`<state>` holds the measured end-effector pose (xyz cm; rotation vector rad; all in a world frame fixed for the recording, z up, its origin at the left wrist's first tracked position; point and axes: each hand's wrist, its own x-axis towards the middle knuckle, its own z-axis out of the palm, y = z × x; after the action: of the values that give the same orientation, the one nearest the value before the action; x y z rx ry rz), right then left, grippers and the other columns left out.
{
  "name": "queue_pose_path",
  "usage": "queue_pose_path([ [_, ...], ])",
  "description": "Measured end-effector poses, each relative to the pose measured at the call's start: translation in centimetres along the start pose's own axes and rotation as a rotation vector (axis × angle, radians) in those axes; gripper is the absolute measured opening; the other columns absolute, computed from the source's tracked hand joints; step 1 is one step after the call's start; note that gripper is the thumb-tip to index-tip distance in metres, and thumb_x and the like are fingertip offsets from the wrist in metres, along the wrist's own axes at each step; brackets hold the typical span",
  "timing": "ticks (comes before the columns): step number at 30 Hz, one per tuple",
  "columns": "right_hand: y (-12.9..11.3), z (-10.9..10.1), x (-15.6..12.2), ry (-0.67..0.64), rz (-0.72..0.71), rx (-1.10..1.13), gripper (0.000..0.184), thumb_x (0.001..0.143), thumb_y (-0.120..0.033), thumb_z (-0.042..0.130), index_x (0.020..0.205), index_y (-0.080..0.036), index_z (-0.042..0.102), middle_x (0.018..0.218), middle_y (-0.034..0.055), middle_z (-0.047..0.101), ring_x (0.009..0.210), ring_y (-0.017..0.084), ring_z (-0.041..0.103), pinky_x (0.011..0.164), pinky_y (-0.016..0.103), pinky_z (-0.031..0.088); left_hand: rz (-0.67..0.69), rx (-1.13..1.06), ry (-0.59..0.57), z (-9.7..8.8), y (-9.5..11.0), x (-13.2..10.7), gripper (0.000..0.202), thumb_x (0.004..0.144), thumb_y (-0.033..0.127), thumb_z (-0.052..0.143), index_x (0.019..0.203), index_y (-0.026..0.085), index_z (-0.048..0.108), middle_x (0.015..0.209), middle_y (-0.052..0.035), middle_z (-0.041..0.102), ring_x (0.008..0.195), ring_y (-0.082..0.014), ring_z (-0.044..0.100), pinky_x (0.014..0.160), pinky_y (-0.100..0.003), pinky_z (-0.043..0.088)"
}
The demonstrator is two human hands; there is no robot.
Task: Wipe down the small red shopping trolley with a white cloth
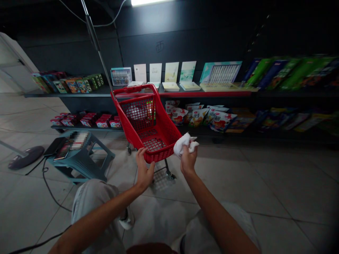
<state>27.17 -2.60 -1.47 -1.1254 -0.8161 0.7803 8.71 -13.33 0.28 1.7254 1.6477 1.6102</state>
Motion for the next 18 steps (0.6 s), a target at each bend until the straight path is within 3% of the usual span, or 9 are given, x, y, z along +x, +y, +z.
queue_pose_path([
  [2,-1.6,-0.7,1.1,-0.065,-0.275,-0.188,0.045,0.089,-0.033,0.055,0.132,-0.021,0.056,0.137,0.0110,0.062,0.128,0.024,0.058,0.113,0.043,0.045,0.103,0.064,-0.098,-0.3,0.4,1.2,0.058,0.090,0.023,0.056,0.147,0.023,0.046,0.158,-0.0134,0.040,0.153,-0.0293,0.031,0.128,-0.053,0.025],
  [4,-2.7,-1.4,2.0,-0.294,-0.475,-0.376,0.045,0.089,-0.025,0.053,0.133,-0.020,0.059,0.139,0.0133,0.062,0.134,0.027,0.054,0.119,0.046,0.038,0.180,0.145,-0.239,-0.3,0.5,2.1,0.060,0.089,0.021,0.056,0.148,0.023,0.048,0.158,-0.0127,0.042,0.156,-0.0309,0.026,0.129,-0.057,0.018],
  [7,-2.9,-1.8,2.4,-0.584,-0.591,-0.614,0.047,0.085,-0.018,0.052,0.131,-0.019,0.062,0.130,0.0148,0.066,0.127,0.031,0.056,0.114,0.049,0.041,0.246,0.256,-0.398,0.1,0.3,2.5,0.066,0.083,0.019,0.062,0.148,0.024,0.052,0.146,-0.0126,0.055,0.154,-0.0345,0.028,0.129,-0.062,0.008],
  [12,-2.4,-1.6,2.0,-0.569,-0.657,-0.825,0.040,0.091,-0.022,0.052,0.128,-0.015,0.065,0.122,0.0176,0.067,0.120,0.034,0.056,0.108,0.048,0.044,0.297,0.335,-0.402,0.7,-0.1,2.5,0.052,0.088,0.024,0.060,0.140,0.023,0.058,0.130,-0.0129,0.063,0.138,-0.0337,0.047,0.129,-0.065,0.008],
  [18,-3.3,-1.5,2.0,-0.578,-0.679,-0.853,0.030,0.090,-0.025,0.056,0.116,-0.017,0.069,0.116,0.0142,0.071,0.116,0.031,0.058,0.106,0.045,0.043,0.309,0.275,-0.381,0.0,-0.2,2.3,0.039,0.093,0.022,0.055,0.132,0.023,0.063,0.128,-0.0128,0.066,0.139,-0.0321,0.049,0.129,-0.065,0.009],
])
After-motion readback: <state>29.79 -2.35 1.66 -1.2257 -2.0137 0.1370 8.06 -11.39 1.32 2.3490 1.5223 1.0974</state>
